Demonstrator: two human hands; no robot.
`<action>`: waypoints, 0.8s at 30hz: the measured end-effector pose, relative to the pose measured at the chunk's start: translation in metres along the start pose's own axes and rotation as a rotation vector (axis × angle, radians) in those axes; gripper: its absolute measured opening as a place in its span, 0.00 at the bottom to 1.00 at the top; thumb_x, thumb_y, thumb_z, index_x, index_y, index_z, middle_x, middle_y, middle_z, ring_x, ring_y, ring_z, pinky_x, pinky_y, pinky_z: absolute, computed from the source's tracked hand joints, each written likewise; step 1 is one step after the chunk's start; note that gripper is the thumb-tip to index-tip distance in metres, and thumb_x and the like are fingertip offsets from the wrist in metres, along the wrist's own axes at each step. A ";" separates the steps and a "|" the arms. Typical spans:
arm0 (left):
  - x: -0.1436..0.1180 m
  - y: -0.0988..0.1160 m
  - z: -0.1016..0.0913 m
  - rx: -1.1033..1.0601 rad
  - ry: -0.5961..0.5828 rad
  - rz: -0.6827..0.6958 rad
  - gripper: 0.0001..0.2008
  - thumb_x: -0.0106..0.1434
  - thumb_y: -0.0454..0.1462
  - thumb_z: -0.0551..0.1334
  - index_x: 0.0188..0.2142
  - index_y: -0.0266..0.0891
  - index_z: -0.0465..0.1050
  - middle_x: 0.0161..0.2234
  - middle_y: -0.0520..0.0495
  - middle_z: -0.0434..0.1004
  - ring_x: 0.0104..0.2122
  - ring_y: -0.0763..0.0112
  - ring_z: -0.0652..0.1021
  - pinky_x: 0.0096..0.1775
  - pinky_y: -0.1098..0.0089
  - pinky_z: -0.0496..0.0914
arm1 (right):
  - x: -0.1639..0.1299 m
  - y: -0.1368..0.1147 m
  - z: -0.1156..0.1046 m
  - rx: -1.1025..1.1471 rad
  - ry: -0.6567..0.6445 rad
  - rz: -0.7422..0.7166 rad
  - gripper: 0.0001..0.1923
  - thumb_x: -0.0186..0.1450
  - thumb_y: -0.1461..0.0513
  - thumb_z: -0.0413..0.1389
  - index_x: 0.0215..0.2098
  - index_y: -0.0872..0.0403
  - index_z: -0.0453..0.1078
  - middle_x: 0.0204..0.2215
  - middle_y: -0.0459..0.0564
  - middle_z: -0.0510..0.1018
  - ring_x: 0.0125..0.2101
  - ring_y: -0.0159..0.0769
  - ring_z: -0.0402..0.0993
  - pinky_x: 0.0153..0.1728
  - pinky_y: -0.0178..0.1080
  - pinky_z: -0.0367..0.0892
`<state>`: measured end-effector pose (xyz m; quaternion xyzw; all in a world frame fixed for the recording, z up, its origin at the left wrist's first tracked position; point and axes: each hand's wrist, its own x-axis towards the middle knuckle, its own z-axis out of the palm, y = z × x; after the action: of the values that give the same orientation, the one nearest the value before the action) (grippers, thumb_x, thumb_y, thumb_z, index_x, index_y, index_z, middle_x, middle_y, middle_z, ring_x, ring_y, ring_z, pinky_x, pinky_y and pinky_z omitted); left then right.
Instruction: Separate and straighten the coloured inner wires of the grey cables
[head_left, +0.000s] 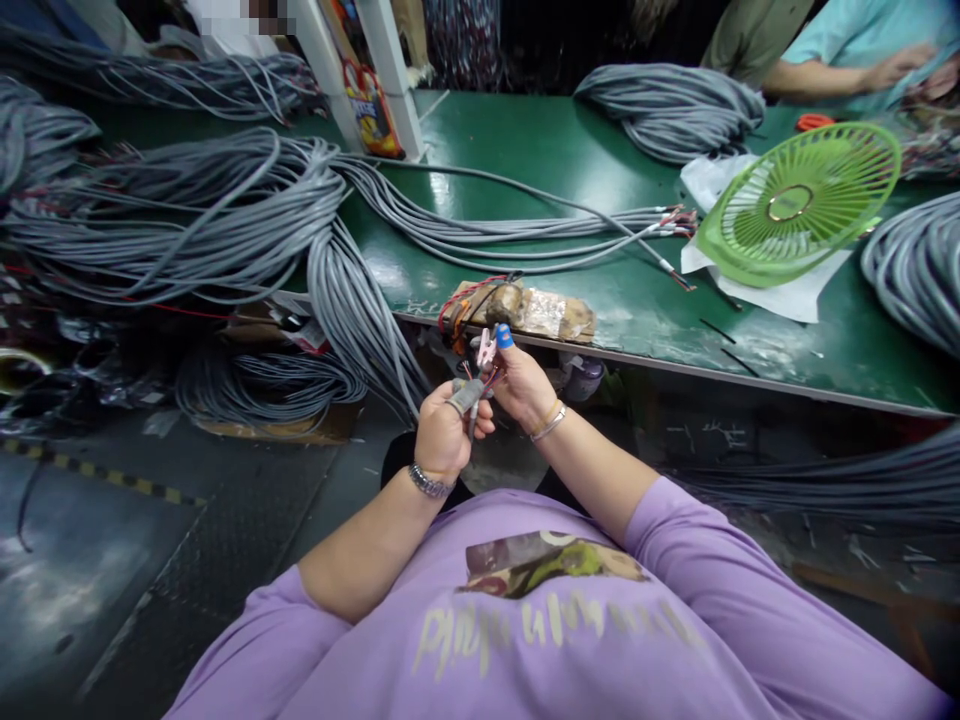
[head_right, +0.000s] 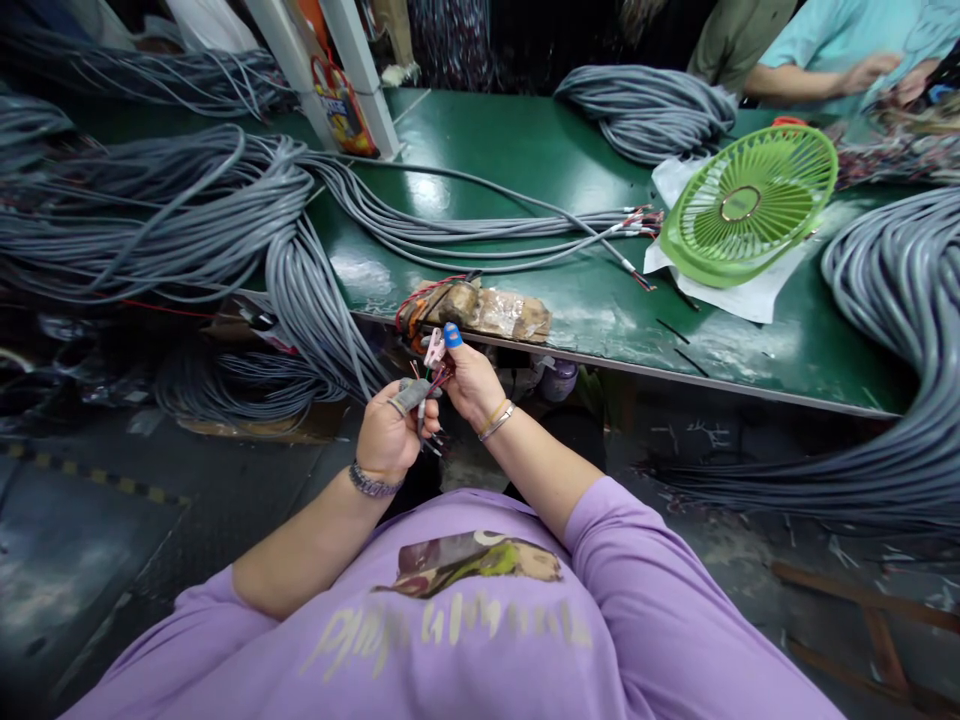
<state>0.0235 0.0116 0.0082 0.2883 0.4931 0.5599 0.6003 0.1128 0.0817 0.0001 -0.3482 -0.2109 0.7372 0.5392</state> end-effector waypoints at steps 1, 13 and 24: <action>0.000 0.000 0.000 0.000 0.003 -0.001 0.15 0.49 0.44 0.68 0.25 0.38 0.65 0.16 0.54 0.72 0.13 0.77 0.71 0.14 0.78 0.59 | 0.000 0.001 0.000 0.003 -0.006 0.001 0.25 0.53 0.42 0.61 0.25 0.55 0.67 0.19 0.42 0.69 0.21 0.26 0.63 0.24 0.32 0.59; -0.009 -0.005 -0.009 0.070 0.018 0.134 0.14 0.53 0.45 0.67 0.25 0.38 0.69 0.18 0.53 0.73 0.16 0.76 0.73 0.19 0.76 0.66 | -0.008 -0.013 -0.019 0.028 -0.244 0.214 0.29 0.59 0.37 0.52 0.32 0.54 0.70 0.26 0.45 0.74 0.24 0.28 0.66 0.25 0.32 0.64; -0.006 0.000 -0.012 0.274 0.088 0.421 0.11 0.57 0.43 0.66 0.25 0.38 0.73 0.18 0.54 0.72 0.17 0.78 0.72 0.22 0.76 0.67 | -0.003 -0.014 -0.022 -0.054 -0.123 0.161 0.19 0.59 0.47 0.59 0.34 0.55 0.70 0.26 0.44 0.74 0.23 0.25 0.66 0.25 0.29 0.64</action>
<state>0.0135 0.0031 0.0056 0.4385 0.5191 0.6126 0.4038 0.1388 0.0824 -0.0047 -0.3327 -0.2348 0.7921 0.4548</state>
